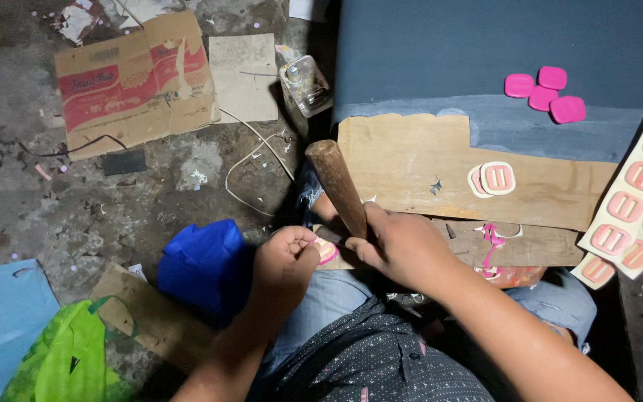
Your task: The person uses a hammer to press and shape small pink foam pieces on a wooden board. They repeatedly pick up a piece, position it, and strike it with the hammer before placing it aside.
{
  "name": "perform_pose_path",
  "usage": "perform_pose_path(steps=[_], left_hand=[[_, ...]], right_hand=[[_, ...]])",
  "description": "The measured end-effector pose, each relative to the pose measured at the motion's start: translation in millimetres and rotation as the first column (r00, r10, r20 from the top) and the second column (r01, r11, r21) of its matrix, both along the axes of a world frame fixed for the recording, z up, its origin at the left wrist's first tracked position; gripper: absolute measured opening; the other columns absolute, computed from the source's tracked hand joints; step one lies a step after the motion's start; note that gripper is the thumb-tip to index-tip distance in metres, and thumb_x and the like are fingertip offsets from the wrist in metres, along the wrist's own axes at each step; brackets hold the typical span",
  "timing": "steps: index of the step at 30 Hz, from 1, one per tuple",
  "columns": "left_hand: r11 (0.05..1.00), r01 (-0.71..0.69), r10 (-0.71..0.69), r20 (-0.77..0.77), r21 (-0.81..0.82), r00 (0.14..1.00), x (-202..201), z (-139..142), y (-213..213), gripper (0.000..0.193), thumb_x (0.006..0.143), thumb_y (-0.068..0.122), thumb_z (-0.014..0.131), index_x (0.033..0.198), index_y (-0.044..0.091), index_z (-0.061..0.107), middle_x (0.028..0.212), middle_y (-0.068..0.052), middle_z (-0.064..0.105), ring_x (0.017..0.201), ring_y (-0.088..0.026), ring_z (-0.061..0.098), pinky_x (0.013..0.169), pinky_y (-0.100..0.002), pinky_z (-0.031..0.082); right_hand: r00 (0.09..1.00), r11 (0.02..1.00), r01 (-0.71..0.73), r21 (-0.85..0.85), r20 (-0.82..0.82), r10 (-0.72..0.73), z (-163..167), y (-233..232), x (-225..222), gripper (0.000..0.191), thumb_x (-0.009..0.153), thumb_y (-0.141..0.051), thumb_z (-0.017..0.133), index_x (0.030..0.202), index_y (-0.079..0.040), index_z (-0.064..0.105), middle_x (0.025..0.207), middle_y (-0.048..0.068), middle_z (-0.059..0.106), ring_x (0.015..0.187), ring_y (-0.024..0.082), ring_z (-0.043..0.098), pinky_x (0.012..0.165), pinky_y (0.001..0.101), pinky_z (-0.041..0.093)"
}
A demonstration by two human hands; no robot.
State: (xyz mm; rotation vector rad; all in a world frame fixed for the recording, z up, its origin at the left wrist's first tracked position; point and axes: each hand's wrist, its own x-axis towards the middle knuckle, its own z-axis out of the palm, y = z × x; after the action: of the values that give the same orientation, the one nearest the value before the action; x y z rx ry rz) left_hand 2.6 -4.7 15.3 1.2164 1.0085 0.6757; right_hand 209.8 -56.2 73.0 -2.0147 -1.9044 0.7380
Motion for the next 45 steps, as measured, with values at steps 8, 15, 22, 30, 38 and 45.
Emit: perform_pose_path(steps=[8, 15, 22, 30, 38, 45], left_hand=[[0.961, 0.09, -0.049, -0.161, 0.26, 0.986, -4, 4, 3, 0.01, 0.086, 0.001, 0.06, 0.087, -0.004, 0.069, 0.076, -0.006, 0.07, 0.069, -0.008, 0.065, 0.064, -0.024, 0.054], [0.993, 0.012, -0.001, -0.097, 0.116, 0.995, -6, -8, -1, 0.009, 0.09, 0.004, 0.065, 0.092, -0.004, 0.068, 0.075, -0.007, 0.072, 0.066, -0.007, 0.063, 0.061, -0.025, 0.053], [0.957, 0.058, -0.002, -0.193, 0.285, 0.981, -3, -3, 0, 0.013, 0.088, 0.004, 0.065, 0.1, -0.001, 0.067, 0.077, -0.007, 0.067, 0.064, -0.01, 0.06, 0.06, -0.027, 0.052], [0.859, 0.215, -0.146, -0.18, 0.466, 0.973, 32, 20, -13, 0.014, 0.085, 0.005, 0.067, 0.099, 0.003, 0.069, 0.091, -0.011, 0.068, 0.073, -0.021, 0.067, 0.065, -0.033, 0.054], [0.571, 0.391, -0.15, -0.376, 0.722, 0.914, 76, 12, -21, 0.01, 0.087, 0.011, 0.067, 0.096, 0.007, 0.067, 0.098, -0.011, 0.064, 0.092, -0.035, 0.063, 0.082, -0.044, 0.051], [0.552, 0.408, -0.198, -0.36, 0.728, 0.912, 69, 18, -23, 0.03, 0.082, 0.017, 0.074, 0.108, 0.005, 0.066, 0.104, -0.014, 0.062, 0.097, -0.037, 0.062, 0.085, -0.045, 0.05]], right_hand=[[0.998, 0.994, -0.036, 0.099, -0.051, 0.041, -10, 16, -5, 0.042, 0.087, -0.043, 0.071, 0.112, -0.011, 0.059, 0.076, 0.021, 0.07, 0.075, 0.046, 0.067, 0.066, 0.0554, 0.051], [0.987, 0.988, -0.15, 0.032, 0.064, 0.148, -3, 10, 10, 0.046, 0.089, -0.045, 0.071, 0.108, -0.006, 0.056, 0.08, 0.023, 0.07, 0.077, 0.048, 0.066, 0.07, 0.0565, 0.051], [0.966, 0.987, 0.109, 0.114, -0.247, -0.079, -5, -20, 16, 0.038, 0.085, -0.037, 0.075, 0.111, -0.009, 0.068, 0.087, 0.015, 0.074, 0.081, 0.034, 0.071, 0.072, 0.0452, 0.054], [0.885, 0.779, 0.454, 0.432, -0.316, -0.341, -21, -112, 43, 0.029, 0.093, -0.01, 0.072, 0.119, -0.002, 0.064, 0.104, 0.01, 0.07, 0.092, 0.019, 0.068, 0.082, 0.0292, 0.054], [-0.008, 0.782, 0.573, -0.244, -0.956, -0.292, -24, -158, 59, 0.043, 0.089, -0.009, 0.062, 0.131, -0.002, 0.06, 0.124, 0.021, 0.071, 0.106, 0.031, 0.073, 0.093, 0.0413, 0.055], [0.062, 0.781, 0.608, -0.145, -0.971, -0.229, -28, -165, 58, 0.056, 0.091, -0.001, 0.073, 0.14, -0.008, 0.047, 0.12, 0.023, 0.064, 0.103, 0.029, 0.065, 0.084, 0.0494, 0.055]])
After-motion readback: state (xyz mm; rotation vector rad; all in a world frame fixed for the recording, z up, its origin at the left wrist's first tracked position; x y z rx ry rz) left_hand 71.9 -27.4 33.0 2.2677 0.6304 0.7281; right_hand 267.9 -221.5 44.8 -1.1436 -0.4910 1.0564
